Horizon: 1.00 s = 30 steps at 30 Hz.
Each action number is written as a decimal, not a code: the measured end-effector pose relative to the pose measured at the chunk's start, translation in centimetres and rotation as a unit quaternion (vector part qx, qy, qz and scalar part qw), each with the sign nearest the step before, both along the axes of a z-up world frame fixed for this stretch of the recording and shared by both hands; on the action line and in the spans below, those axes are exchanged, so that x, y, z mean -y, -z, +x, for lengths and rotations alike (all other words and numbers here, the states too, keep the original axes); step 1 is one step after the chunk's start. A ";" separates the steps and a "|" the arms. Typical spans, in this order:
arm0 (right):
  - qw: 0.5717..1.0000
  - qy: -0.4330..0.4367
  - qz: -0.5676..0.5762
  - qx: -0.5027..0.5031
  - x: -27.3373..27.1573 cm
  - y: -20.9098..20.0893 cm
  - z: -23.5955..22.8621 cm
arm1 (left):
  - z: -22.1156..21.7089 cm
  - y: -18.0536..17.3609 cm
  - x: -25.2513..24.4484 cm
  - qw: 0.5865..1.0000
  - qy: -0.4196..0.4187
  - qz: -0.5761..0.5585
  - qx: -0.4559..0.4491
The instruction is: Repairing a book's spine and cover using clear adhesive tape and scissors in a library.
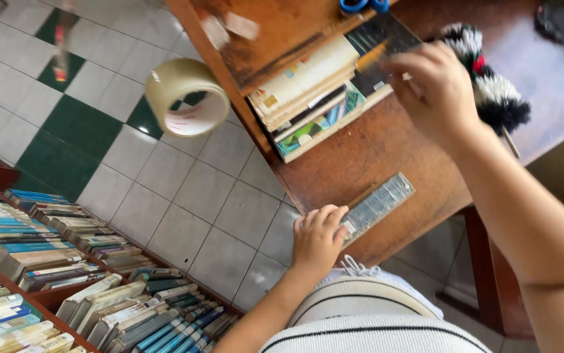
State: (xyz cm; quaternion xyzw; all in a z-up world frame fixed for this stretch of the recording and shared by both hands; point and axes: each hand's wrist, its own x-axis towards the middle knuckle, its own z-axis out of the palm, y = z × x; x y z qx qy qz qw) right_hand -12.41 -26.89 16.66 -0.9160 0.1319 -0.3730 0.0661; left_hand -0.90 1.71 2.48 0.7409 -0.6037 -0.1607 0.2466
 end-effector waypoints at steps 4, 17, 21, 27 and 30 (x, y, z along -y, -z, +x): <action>0.992 0.101 -0.069 -0.039 7.9 -1.0 7.5 | 6.0 0.3 1.2 0.985 -0.097 -0.121 -0.076; 0.794 0.392 0.266 -0.381 13.8 -4.9 15.4 | 27.6 -21.9 2.2 0.650 -0.357 -0.258 -0.619; 0.806 0.086 0.585 -0.010 9.7 -8.7 11.7 | 30.9 -22.2 4.9 0.686 -0.356 -0.267 -0.575; 0.666 -0.307 0.657 0.176 2.3 -13.8 8.5 | 31.6 -21.9 4.8 0.771 -0.337 -0.337 -0.422; 0.744 -0.420 0.518 0.022 -7.0 -15.1 7.4 | 32.3 -21.6 4.8 0.780 -0.354 -0.336 -0.391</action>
